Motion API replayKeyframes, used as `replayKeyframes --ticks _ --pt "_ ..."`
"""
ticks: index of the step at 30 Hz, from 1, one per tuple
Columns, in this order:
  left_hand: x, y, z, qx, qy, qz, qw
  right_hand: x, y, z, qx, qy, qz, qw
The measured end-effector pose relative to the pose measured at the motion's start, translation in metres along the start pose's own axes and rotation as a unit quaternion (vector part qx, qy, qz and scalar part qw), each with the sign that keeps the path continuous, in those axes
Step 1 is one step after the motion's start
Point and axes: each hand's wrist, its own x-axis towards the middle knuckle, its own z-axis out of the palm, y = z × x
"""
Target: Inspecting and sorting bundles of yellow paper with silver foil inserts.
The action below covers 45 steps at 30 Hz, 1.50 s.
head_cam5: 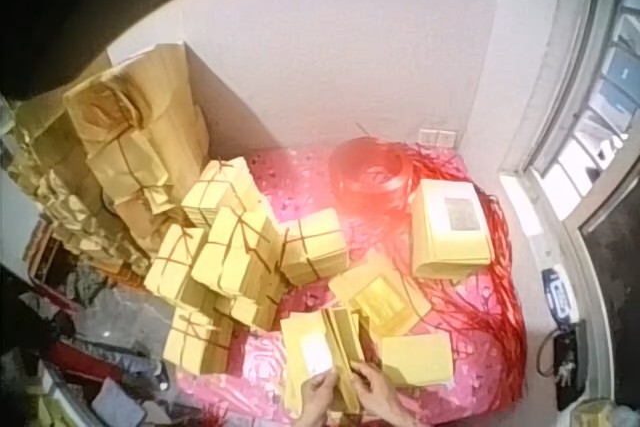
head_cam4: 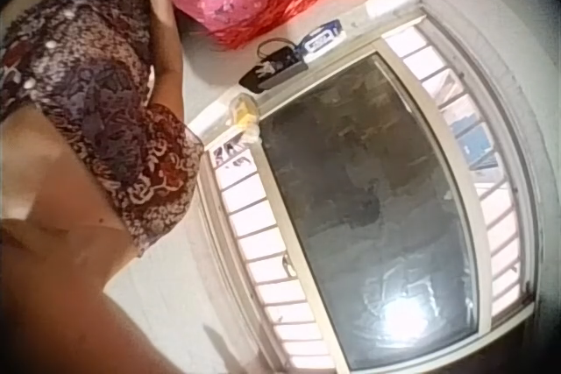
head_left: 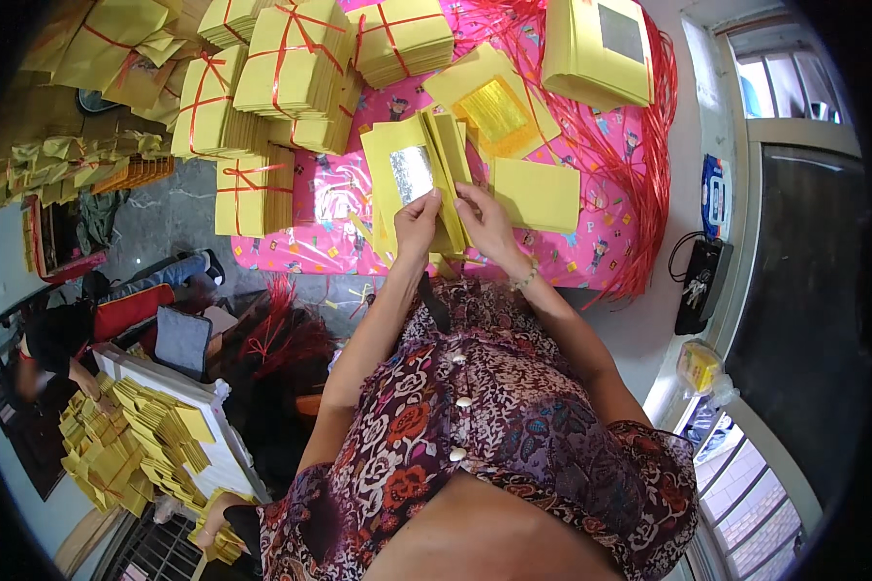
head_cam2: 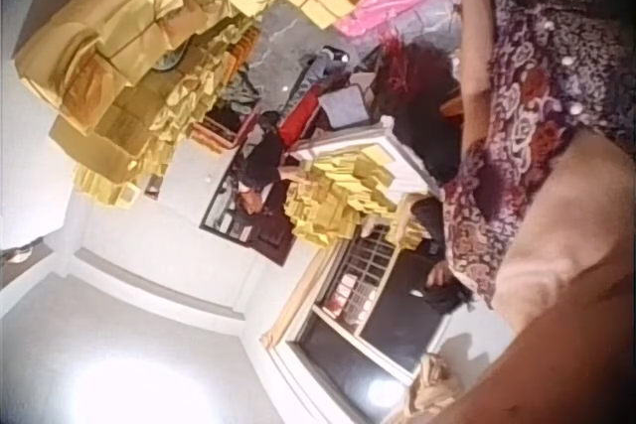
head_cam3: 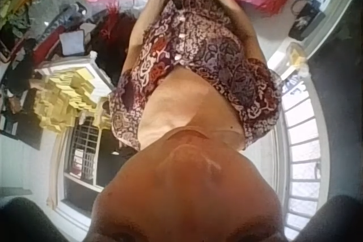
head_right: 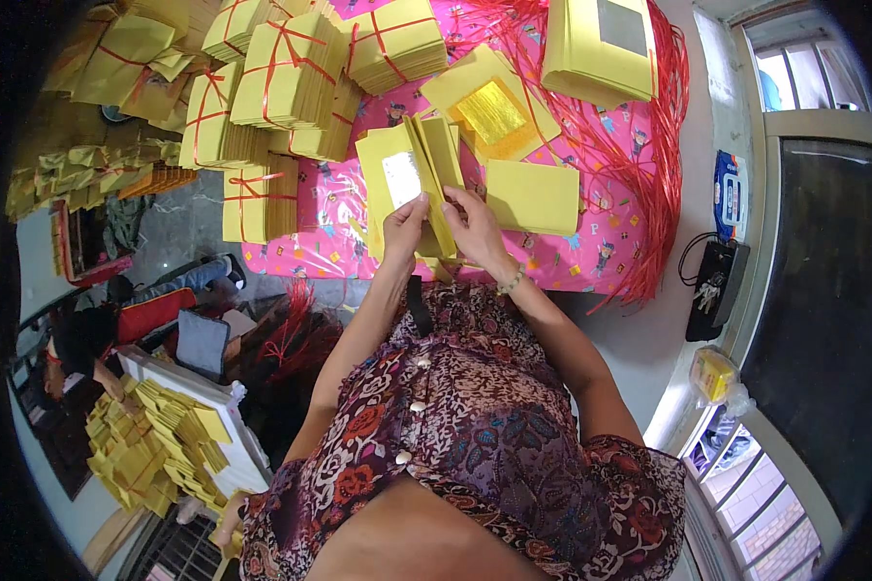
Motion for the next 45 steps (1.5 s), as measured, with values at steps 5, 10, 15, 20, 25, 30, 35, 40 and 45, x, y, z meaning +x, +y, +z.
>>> replayKeyframes --ticks 5,10,15,20,25,30,35,40,45 --pt "0.004 -0.003 -0.003 0.004 0.003 -0.016 1.000 0.000 -0.002 -0.002 -0.019 -0.010 0.016 1.000" --pt "0.005 -0.004 -0.001 0.001 0.014 -0.002 1.000 0.001 -0.011 -0.007 -0.131 0.074 -0.084 0.985" --pt "0.006 -0.005 -0.002 0.009 0.008 -0.003 1.000 0.006 -0.024 -0.008 -0.074 0.062 -0.081 0.992" --pt "0.006 -0.005 0.000 0.044 -0.001 0.011 0.999 0.020 -0.007 0.003 -0.099 0.029 -0.048 0.994" --pt "0.005 0.000 -0.002 0.019 -0.057 0.013 0.998 0.027 0.007 0.001 -0.122 0.037 -0.031 0.991" --pt "-0.003 0.020 -0.032 0.039 -0.106 0.048 0.992 0.032 0.004 -0.006 -0.075 0.004 0.044 0.996" --pt "-0.013 0.054 -0.082 0.408 -0.021 0.238 0.881 0.030 0.000 -0.021 0.161 -0.047 0.119 0.979" --pt "-0.022 0.065 -0.085 0.492 -0.025 0.420 0.762 0.025 0.005 -0.021 0.253 -0.071 0.156 0.952" --pt "-0.005 0.053 -0.085 0.432 -0.121 0.441 0.777 0.021 0.005 -0.018 0.180 -0.093 0.161 0.966"
